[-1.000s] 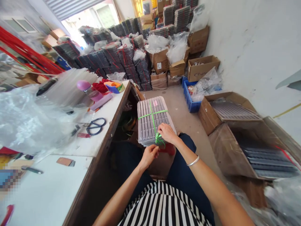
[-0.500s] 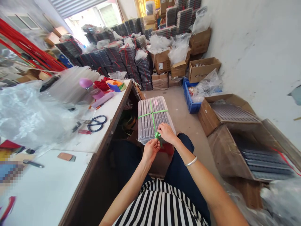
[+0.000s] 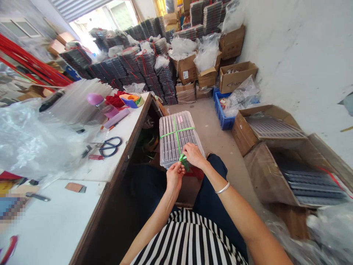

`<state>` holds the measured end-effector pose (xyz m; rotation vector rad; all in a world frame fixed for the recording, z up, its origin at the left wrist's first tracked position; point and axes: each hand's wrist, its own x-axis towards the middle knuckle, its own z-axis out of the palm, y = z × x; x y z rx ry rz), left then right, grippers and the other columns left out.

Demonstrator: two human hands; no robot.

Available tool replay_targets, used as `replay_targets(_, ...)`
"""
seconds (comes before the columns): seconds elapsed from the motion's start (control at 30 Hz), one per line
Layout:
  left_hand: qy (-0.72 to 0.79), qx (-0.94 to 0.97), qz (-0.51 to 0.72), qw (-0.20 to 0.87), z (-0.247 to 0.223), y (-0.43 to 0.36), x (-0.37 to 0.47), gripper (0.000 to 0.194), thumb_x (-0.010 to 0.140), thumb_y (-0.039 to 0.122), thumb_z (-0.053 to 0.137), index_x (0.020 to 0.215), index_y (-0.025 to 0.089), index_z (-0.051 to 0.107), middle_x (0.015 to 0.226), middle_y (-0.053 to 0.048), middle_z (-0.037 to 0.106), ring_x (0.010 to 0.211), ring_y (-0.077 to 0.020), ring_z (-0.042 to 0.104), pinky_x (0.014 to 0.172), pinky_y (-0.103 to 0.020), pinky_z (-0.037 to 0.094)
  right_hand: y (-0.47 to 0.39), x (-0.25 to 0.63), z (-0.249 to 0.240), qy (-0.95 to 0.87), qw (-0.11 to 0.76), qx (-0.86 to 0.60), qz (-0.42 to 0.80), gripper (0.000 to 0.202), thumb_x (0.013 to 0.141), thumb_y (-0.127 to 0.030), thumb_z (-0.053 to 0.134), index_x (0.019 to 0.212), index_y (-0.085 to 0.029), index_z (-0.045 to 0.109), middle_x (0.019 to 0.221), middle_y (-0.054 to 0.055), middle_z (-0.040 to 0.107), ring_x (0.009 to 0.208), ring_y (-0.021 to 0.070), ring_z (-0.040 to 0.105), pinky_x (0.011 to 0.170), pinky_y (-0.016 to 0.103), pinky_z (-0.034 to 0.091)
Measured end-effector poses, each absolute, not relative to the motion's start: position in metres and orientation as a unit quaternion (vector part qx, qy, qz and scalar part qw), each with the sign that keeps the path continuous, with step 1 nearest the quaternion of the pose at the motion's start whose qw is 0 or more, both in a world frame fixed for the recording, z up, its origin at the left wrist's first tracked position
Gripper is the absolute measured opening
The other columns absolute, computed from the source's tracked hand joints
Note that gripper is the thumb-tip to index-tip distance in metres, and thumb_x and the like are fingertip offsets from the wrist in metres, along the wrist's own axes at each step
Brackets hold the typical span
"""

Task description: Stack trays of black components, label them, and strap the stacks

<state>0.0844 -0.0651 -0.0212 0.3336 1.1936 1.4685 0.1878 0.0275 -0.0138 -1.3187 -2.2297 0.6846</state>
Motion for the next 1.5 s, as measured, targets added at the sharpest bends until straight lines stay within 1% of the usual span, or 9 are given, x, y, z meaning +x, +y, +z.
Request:
replay_targets(0.13,0.513,0.133,0.642,0.554,-0.022,-0.061,0.089,0.032,0.053,0.033,0.072,0.063,0.015,0.047,0.052,0.006,0.049,0.045,-0.0031,0.040,0.049,-0.019,0.032,0.027,0.188,-0.014,-0.809,0.232,-0.478,0.251,0.010,0.084,-0.013,0.050,0.077,-0.017,0.055,0.085,0.004,0.057,0.081,0.0158,0.049,0.076,0.028,0.036)
replay_targets(0.33,0.552,0.144,0.616,0.544,-0.028,-0.053,0.085,0.025,0.054,0.025,0.062,0.056,0.019,0.038,0.041,0.011,0.031,0.036,-0.0020,0.022,0.040,-0.019,0.017,0.026,0.188,-0.015,-0.809,0.235,-0.473,0.258,0.010,0.084,-0.013,0.050,0.076,-0.017,0.054,0.085,0.004,0.057,0.081,0.0171,0.048,0.076,0.030,0.035)
replay_targets(0.53,0.608,0.166,0.575,0.522,-0.051,-0.068,0.083,0.023,0.053,0.015,0.062,0.050,0.017,0.039,0.038,0.011,0.031,0.035,-0.0004,0.020,0.040,-0.019,0.011,0.028,0.188,-0.015,-0.807,0.246,-0.464,0.271,0.012,0.083,-0.013,0.049,0.073,-0.018,0.053,0.081,0.005,0.057,0.079,0.0180,0.048,0.075,0.031,0.035)
replay_targets(0.6,0.606,0.176,0.548,0.549,-0.058,-0.080,0.083,0.026,0.053,0.017,0.067,0.047,0.016,0.041,0.036,0.009,0.033,0.033,-0.0011,0.022,0.039,-0.019,0.012,0.029,0.190,-0.014,-0.803,0.253,-0.462,0.280,0.012,0.083,-0.012,0.049,0.072,-0.018,0.052,0.080,0.004,0.056,0.078,0.0172,0.048,0.074,0.030,0.036)
replay_targets(0.67,0.586,0.191,0.527,0.585,-0.058,-0.090,0.082,0.024,0.054,0.023,0.073,0.050,0.014,0.050,0.039,0.005,0.043,0.034,-0.0037,0.032,0.039,-0.020,0.018,0.029,0.192,-0.013,-0.804,0.256,-0.451,0.292,0.012,0.081,-0.011,0.050,0.071,-0.018,0.052,0.078,0.003,0.056,0.077,0.0163,0.049,0.074,0.029,0.036)
replay_targets(0.8,0.532,0.195,0.549,0.615,-0.044,-0.088,0.076,0.032,0.060,0.036,0.077,0.074,0.012,0.061,0.060,-0.001,0.060,0.048,-0.0062,0.048,0.049,-0.019,0.033,0.029,0.197,-0.009,-0.805,0.256,-0.430,0.319,0.011,0.079,-0.011,0.053,0.071,-0.018,0.054,0.078,0.002,0.057,0.076,0.0149,0.049,0.075,0.028,0.037)
replay_targets(0.9,0.496,0.156,0.577,0.630,-0.035,-0.075,0.074,0.036,0.061,0.040,0.078,0.074,0.013,0.057,0.062,-0.001,0.059,0.051,-0.0062,0.050,0.051,-0.019,0.036,0.028,0.198,-0.007,-0.800,0.256,-0.430,0.330,0.009,0.079,-0.012,0.054,0.072,-0.018,0.055,0.076,0.001,0.058,0.075,0.0151,0.049,0.073,0.028,0.037)
replay_targets(1.17,0.439,0.063,0.643,0.624,-0.031,-0.064,0.078,0.033,0.051,0.024,0.081,0.070,0.012,0.056,0.063,0.001,0.055,0.054,-0.0047,0.050,0.055,-0.019,0.040,0.027,0.195,-0.011,-0.795,0.262,-0.441,0.324,0.009,0.081,-0.015,0.053,0.072,-0.018,0.054,0.077,0.002,0.059,0.076,0.0157,0.048,0.075,0.030,0.035)
replay_targets(1.5,0.468,0.116,0.677,0.555,-0.036,-0.064,0.087,0.033,0.057,0.031,0.078,0.060,0.014,0.050,0.052,0.005,0.049,0.044,-0.0038,0.042,0.047,-0.019,0.032,0.024,0.192,-0.007,-0.794,0.248,-0.459,0.312,0.008,0.083,-0.018,0.051,0.075,-0.018,0.054,0.078,0.002,0.058,0.076,0.0169,0.046,0.072,0.030,0.033)
